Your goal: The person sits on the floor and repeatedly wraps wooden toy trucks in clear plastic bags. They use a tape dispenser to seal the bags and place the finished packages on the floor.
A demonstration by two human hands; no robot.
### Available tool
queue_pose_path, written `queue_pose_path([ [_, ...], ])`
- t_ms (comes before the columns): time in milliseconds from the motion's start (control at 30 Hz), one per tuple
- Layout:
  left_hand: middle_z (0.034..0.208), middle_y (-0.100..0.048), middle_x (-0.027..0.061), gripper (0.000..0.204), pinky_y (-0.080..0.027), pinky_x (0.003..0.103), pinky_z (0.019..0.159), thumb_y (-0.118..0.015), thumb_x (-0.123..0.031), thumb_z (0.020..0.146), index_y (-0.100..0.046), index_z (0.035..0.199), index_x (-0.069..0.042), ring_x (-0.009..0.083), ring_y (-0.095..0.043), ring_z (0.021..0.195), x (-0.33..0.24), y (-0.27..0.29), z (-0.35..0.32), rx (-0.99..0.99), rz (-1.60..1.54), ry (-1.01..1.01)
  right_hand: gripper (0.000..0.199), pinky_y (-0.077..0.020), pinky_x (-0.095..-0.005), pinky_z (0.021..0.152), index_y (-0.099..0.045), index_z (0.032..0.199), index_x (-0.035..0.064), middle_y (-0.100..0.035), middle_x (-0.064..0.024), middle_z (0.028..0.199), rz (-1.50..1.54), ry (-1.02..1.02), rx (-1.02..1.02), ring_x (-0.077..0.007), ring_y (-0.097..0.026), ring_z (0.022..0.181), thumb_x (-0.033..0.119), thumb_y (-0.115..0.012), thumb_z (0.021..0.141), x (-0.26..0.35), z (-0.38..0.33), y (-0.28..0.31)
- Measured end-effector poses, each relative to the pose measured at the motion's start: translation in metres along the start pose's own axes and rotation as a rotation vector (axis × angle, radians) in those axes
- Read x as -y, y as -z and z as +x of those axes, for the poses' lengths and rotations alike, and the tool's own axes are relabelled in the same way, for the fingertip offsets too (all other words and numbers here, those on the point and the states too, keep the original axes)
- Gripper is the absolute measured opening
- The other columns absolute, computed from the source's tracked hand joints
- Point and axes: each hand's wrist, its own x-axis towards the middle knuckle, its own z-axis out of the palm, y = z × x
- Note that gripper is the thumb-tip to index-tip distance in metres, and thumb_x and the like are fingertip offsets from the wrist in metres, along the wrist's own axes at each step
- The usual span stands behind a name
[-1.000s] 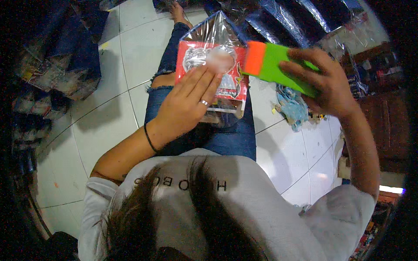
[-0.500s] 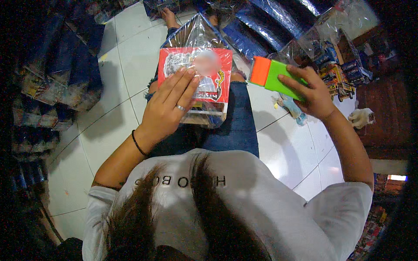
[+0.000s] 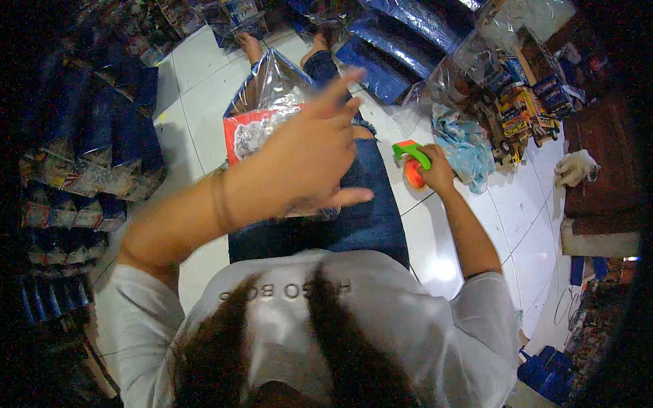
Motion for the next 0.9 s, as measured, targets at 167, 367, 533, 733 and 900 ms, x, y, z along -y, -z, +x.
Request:
queue_pose_path([
  [167, 0.125, -0.055, 0.0128, 0.050, -0.037, 0.047, 0.100, -0.050, -0.040, 0.089, -0.049, 0.128, -0.009, 0.0277, -0.055, 0.112, 0.022, -0.012, 0.059, 0.058, -0.157, -0.013, 0.060, -0.0344, -0.0417, 0.106, -0.053, 0.129, 0.0036, -0.049, -0.0227, 0.132, -0.112, -0.466, -0.075, -0.0358, -0.045, 0.125, 0.027, -0.071, 0.076, -0.001, 0.003, -0.035],
  [367, 0.125, -0.054, 0.0189, 0.051, -0.050, 0.047, 0.090, -0.037, -0.037, 0.097, -0.038, 0.136, -0.004, 0.0315, -0.060, 0.107, 0.044, -0.031, -0.046, -0.808, -1.188, 0.888, 0.055, -0.0219, -0.0357, 0.112, -0.038, 0.139, -0.0017, -0.037, -0.0156, 0.146, 0.858, 0.313, -0.307, -0.0267, -0.033, 0.137, 0.033, -0.045, 0.097, 0.208, 0.091, 0.021],
  [533, 0.123, -0.057, 0.0199, 0.053, -0.054, 0.045, 0.087, -0.033, -0.042, 0.098, -0.047, 0.131, -0.002, 0.0323, -0.062, 0.105, 0.046, -0.115, -0.100, -0.440, -2.166, 1.122, 0.066, -0.0372, -0.0374, 0.103, -0.053, 0.126, 0.0005, -0.058, -0.0151, 0.125, 1.737, -0.266, 0.404, -0.0282, -0.054, 0.116, 0.056, -0.042, 0.091, 0.281, 0.110, -0.019],
  [733, 0.139, -0.039, 0.0195, 0.066, -0.033, 0.040, 0.105, -0.036, -0.048, 0.096, -0.031, 0.140, 0.001, 0.0324, -0.042, 0.125, 0.028, -0.152, -0.109, -0.496, -2.086, 1.011, 0.064, -0.0482, -0.0360, 0.086, -0.059, 0.114, 0.0032, -0.064, -0.0137, 0.113, 1.749, -0.337, 0.608, -0.0242, -0.062, 0.089, 0.060, -0.046, 0.086, 0.243, 0.111, -0.035],
  [900, 0.155, -0.004, 0.0217, 0.099, 0.001, 0.047, 0.115, -0.048, -0.063, 0.084, -0.006, 0.149, -0.002, 0.0367, 0.001, 0.144, 0.026, -0.119, -0.111, -0.551, -0.463, 0.629, 0.064, -0.0425, -0.0321, 0.097, -0.042, 0.136, 0.0047, -0.049, -0.0122, 0.135, 1.600, -0.191, 0.663, -0.0193, -0.052, 0.116, 0.052, -0.042, 0.093, 0.266, 0.143, 0.029],
])
